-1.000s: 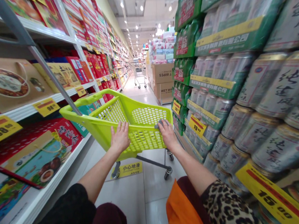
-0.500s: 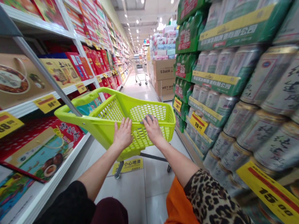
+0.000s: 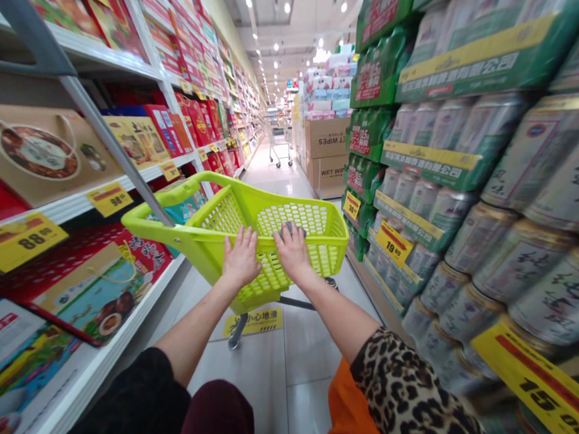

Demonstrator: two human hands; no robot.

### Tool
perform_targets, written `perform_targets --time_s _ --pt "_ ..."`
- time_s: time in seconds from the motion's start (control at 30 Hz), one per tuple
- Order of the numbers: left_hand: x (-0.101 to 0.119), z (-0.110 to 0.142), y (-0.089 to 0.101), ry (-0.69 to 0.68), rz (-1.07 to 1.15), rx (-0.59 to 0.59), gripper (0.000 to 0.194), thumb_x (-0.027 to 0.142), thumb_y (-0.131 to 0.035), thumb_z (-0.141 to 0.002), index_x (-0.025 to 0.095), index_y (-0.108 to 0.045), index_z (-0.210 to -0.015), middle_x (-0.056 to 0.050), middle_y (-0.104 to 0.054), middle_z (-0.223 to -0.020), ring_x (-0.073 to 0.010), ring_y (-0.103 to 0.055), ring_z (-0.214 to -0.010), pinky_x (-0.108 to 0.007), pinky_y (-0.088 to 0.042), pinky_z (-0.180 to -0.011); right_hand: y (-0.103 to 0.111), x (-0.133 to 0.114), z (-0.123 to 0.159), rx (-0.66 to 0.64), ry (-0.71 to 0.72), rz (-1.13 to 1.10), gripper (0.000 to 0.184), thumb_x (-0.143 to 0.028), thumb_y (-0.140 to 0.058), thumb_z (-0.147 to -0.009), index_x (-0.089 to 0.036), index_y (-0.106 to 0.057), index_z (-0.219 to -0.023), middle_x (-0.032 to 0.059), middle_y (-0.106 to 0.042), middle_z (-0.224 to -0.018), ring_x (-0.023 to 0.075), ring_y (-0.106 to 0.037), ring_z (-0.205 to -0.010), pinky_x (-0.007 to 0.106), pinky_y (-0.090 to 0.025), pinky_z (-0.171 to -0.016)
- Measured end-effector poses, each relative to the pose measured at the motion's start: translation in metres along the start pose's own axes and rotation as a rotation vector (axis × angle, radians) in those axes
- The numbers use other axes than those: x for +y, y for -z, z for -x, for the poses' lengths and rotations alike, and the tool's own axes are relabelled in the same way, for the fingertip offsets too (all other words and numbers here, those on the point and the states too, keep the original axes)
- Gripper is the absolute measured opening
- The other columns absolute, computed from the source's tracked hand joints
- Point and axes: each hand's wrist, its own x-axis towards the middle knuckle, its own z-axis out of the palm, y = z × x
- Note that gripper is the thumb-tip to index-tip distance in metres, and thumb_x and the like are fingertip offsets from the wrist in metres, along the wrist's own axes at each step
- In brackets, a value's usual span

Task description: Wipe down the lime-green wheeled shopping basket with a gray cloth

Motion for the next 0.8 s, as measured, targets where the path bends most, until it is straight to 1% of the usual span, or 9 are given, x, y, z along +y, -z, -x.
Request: perform_targets --time_s 0.1,0.23,0.27,0.33,0.43,0.53,0.63,0.7,0.8 --pt "-0.010 0.003 0.004 0.009 0.003 -0.008 0.071 0.026 -0.047 -0.074 0.010 -0.026 -0.140 -0.010 -0.020 -0.151 -0.0240 -0.009 -0.140 -0.053 -0.008 -0.112 0.005 0.000 0.001 -0.032 -0.039 0.042 0.045 -0.006 -0.036 -0.086 -0.013 -0.050 -0.128 0.0201 -0.040 -0.139 0.0331 -0.028 -0.132 0.059 -0.024 -0.102" --pt "-0.024 0.008 0.004 0.076 -0.008 0.028 0.072 0.025 -0.049 -0.074 0.010 -0.025 -0.141 -0.011 -0.018 -0.151 -0.0253 -0.007 -0.140 -0.052 -0.007 -0.112 0.010 0.025 0.014 -0.041 -0.084 0.072 0.053 -0.003 -0.037 -0.081 -0.020 -0.047 -0.130 0.0155 -0.034 -0.144 0.0360 -0.022 -0.134 0.068 -0.019 -0.098" --pt "-0.026 0.009 0.003 0.075 -0.011 0.031 0.073 0.024 -0.049 -0.074 0.010 -0.025 -0.141 -0.011 -0.017 -0.151 -0.0255 -0.007 -0.140 -0.052 -0.007 -0.112 0.009 0.030 0.016 -0.035 -0.089 0.063 0.054 -0.002 -0.037 -0.080 -0.020 -0.048 -0.130 0.0148 -0.034 -0.144 0.0355 -0.022 -0.134 0.067 -0.021 -0.098" --pt "-0.027 0.009 0.001 0.074 -0.009 0.030 0.072 0.023 -0.049 -0.073 0.011 -0.026 -0.140 -0.011 -0.017 -0.151 -0.0257 -0.008 -0.140 -0.052 -0.009 -0.112 0.006 0.035 0.016 -0.023 -0.103 0.028 0.054 -0.001 -0.037 -0.079 -0.018 -0.048 -0.129 0.0154 -0.035 -0.143 0.0329 -0.023 -0.133 0.060 -0.026 -0.099" --pt "-0.024 0.008 0.000 0.084 -0.006 0.030 0.072 0.024 -0.050 -0.073 0.012 -0.027 -0.140 -0.011 -0.018 -0.151 -0.0261 -0.008 -0.140 -0.053 -0.011 -0.111 -0.002 0.023 0.007 -0.028 -0.113 -0.025 0.054 0.000 -0.035 -0.080 -0.014 -0.048 -0.130 0.0174 -0.035 -0.143 0.0296 -0.026 -0.133 0.050 -0.030 -0.101" --pt "-0.021 0.008 0.001 0.083 -0.013 0.041 0.073 0.026 -0.051 -0.072 0.013 -0.028 -0.140 -0.010 -0.019 -0.151 -0.0257 -0.009 -0.140 -0.053 -0.013 -0.111 -0.010 -0.008 -0.006 -0.041 -0.029 -0.075 0.051 -0.002 -0.036 -0.082 -0.016 -0.048 -0.130 0.0151 -0.034 -0.144 0.0283 -0.023 -0.134 0.050 -0.028 -0.103" --pt "-0.025 0.011 0.002 0.057 -0.014 0.045 0.072 0.027 -0.051 -0.072 0.013 -0.030 -0.139 -0.010 -0.021 -0.150 -0.0253 -0.010 -0.140 -0.053 -0.013 -0.111 -0.015 -0.034 -0.015 -0.027 0.067 -0.109 0.049 -0.006 -0.039 -0.084 -0.018 -0.049 -0.130 0.0122 -0.034 -0.145 0.0287 -0.020 -0.135 0.050 -0.027 -0.104" --pt "-0.033 0.013 0.004 0.049 -0.024 0.058 0.071 0.025 -0.050 -0.072 0.012 -0.030 -0.139 -0.010 -0.022 -0.150 -0.0246 -0.011 -0.140 -0.052 -0.011 -0.112 -0.015 -0.038 -0.016 -0.019 0.100 -0.109 0.048 -0.007 -0.040 -0.084 -0.020 -0.049 -0.130 0.0107 -0.034 -0.145 0.0286 -0.020 -0.135 0.050 -0.027 -0.104" --pt "-0.051 0.016 0.004 0.142 -0.048 0.117 0.072 0.025 -0.050 -0.073 0.009 -0.028 -0.139 -0.012 -0.020 -0.150 -0.0247 -0.010 -0.140 -0.052 -0.010 -0.112 -0.012 -0.017 -0.009 -0.019 0.100 -0.087 0.047 -0.005 -0.039 -0.084 -0.020 -0.051 -0.127 0.0097 -0.036 -0.143 0.0269 -0.023 -0.134 0.048 -0.029 -0.104"
